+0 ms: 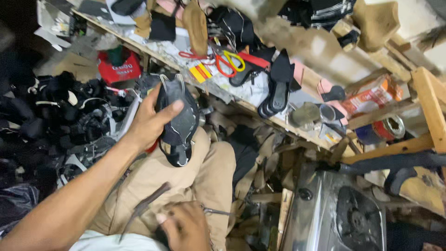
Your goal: The person repairs a black high-heeled shoe by hammering the heel, cutting a strap with scissors, and attaching a new strap using a staple gun. They repeatedly adjust and press the strap to secure it.
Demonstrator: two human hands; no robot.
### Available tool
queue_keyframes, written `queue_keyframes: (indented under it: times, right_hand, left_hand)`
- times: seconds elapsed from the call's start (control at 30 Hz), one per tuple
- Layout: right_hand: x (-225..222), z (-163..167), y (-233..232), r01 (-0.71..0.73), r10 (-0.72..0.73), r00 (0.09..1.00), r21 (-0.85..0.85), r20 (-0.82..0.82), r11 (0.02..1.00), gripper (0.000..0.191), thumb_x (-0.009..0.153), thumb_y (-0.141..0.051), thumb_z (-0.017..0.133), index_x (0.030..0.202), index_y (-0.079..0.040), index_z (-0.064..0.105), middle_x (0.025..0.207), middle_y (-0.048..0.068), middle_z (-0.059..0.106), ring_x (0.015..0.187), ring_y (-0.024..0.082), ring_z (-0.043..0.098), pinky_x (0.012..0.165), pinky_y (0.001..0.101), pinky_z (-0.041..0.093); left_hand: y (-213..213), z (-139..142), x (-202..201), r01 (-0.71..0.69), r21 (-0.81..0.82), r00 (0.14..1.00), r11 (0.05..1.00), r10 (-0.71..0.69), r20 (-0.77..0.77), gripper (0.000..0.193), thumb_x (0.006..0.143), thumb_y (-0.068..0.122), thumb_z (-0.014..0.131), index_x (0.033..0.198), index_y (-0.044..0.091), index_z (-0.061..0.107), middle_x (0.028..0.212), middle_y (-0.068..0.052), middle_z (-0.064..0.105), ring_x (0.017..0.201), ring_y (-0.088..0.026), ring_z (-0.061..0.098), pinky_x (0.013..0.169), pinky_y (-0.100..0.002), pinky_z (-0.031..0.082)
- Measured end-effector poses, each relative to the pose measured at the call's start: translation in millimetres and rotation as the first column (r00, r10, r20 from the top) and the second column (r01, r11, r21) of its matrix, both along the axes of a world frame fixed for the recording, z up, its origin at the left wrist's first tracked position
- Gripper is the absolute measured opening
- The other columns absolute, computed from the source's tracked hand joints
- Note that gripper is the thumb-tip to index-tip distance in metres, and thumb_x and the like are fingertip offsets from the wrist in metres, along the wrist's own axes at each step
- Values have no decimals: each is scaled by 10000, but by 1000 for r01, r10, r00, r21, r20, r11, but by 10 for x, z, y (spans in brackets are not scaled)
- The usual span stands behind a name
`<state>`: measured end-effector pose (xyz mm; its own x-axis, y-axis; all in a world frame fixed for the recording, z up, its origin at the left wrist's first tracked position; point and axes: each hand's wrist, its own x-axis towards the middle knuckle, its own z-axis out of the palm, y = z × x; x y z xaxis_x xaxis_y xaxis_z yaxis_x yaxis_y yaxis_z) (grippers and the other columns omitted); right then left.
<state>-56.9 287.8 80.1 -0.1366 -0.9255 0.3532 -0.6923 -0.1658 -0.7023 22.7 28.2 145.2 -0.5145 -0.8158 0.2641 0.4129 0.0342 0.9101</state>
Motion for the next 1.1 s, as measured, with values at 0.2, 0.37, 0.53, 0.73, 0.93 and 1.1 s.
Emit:
queue_keyframes:
  times: [0.2,0.37,0.53,0.73,0.93,1.1]
  right_hand:
    - [-379,69,385,289,-206,877,134,-435,948,412,647,-223,831,959,-13,666,935,206,685,919,448,581,829,520,471]
    - [-429,-260,707,302,-399,915,568,52,766,229,918,-228,741,1061,-73,653,933,108,689,872,275,674,799,382,540]
    - [-622,-77,762,203,-368,618,312,694,928,232,1009,-99,691,1145,2,533,983,71,610,870,173,582,792,313,487]
    - [-1272,711,66,609,-607,793,112,-61,785,297,952,-181,738,1222,-64,694,781,117,701,663,211,677,653,310,538]
    - [-1723,1070,-528,335,-242,831,102,-502,937,274,917,-228,738,1106,-49,654,867,188,726,797,436,655,723,536,488]
    - [-1604,1060,-537,177,-123,745,17,-656,984,412,831,-156,674,1200,-1,574,926,171,699,862,401,689,738,524,511]
  left_hand:
    - [150,-129,-573,425,-100,895,900,-401,194,574,1012,370,625,1486,52,571,1336,-70,656,1157,-110,565,1026,-307,457]
    - [603,-499,-1094,364,-97,873,926,-303,382,570,975,418,650,1410,57,570,1297,-113,703,1131,-152,630,994,-311,491]
    - [874,-589,-1123,165,-219,866,962,-34,500,487,1022,366,555,1416,82,592,1193,-204,743,1078,-290,733,917,-366,557]
    - [1054,-397,-1054,226,-438,904,870,-19,428,436,1089,250,444,1461,33,511,1284,-261,661,1182,-435,638,954,-450,520]
    - [1097,-450,-1009,225,-470,903,853,-1,430,446,1066,294,502,1420,26,543,1319,-238,660,1213,-396,636,995,-427,503]
    - [864,-663,-957,456,-309,819,835,-256,514,553,957,397,609,1358,18,568,1185,-201,707,1096,-332,700,950,-401,521]
